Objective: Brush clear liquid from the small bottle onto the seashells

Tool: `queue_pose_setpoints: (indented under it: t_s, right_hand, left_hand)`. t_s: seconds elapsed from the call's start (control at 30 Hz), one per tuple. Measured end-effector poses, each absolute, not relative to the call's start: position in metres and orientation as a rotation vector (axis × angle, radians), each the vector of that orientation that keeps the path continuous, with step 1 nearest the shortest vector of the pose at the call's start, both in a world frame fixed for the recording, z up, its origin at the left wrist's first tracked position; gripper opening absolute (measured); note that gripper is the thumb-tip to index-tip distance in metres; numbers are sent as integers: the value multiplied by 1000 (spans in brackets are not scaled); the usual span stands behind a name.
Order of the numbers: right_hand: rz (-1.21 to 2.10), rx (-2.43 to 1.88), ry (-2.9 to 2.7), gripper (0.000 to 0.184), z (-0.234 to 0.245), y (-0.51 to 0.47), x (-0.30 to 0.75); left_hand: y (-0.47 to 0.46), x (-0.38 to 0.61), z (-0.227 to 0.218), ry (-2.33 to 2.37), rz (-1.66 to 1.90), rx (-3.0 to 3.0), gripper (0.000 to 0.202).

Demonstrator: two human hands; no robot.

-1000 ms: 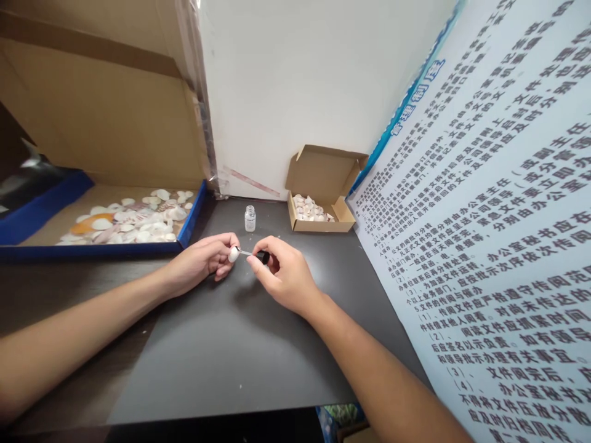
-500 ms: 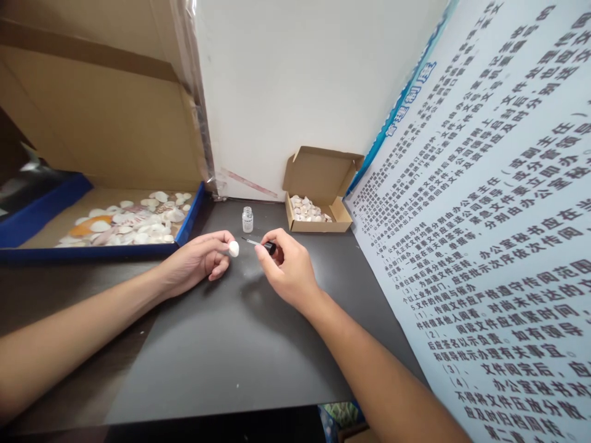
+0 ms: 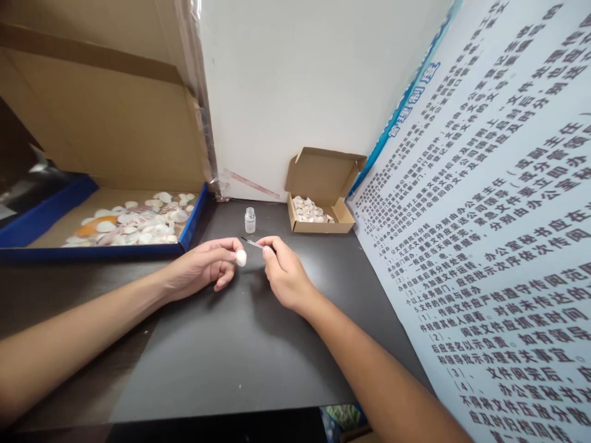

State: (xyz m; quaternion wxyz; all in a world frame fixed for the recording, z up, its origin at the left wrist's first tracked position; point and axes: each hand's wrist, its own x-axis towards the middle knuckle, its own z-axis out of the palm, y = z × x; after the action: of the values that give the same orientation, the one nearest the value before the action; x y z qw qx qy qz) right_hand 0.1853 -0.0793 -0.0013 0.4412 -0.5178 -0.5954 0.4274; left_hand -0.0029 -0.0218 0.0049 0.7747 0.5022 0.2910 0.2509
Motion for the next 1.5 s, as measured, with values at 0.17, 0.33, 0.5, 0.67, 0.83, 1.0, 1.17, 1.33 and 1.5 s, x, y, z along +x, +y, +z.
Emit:
queue_pose_setpoints:
  t_s: [0.17,0.33,0.5,0.67,0.83,1.0,1.17,1.33,1.5]
  right_hand:
    - [1203,-1270,-1327,25,3,-81,180]
    - [959,-1233,-1420,26,5,-85,171]
    - [891,-1203,-1418,24,5,-87,168]
    - [841,-1202,-1458,22,4,-86,170]
    - [775,-1216,-1492,19,3,-86,172]
    - [698,-1252,-1533,18,3,-86,173]
    - [674,-1294,-1504,19,4,-86,173]
    - [683,-1337,-1478,22,4,-85,173]
    - [671,-1323,-1463,22,6,-86,172]
  left_hand:
    - [-28,0,9,639,572,1049,17]
    - [-40,6,15,630,654,945,16]
    - [-46,9,14,584,649,824,14]
    - [-45,8,15,592,636,812,13]
    - [-43,7,17,604,611,837,9]
    - [-42,7,14,603,611,854,8]
    - [-42,7,11,614,646,851,13]
    - [-43,9,10,630,665,834,18]
    - [-46,10,13,616,692,795,20]
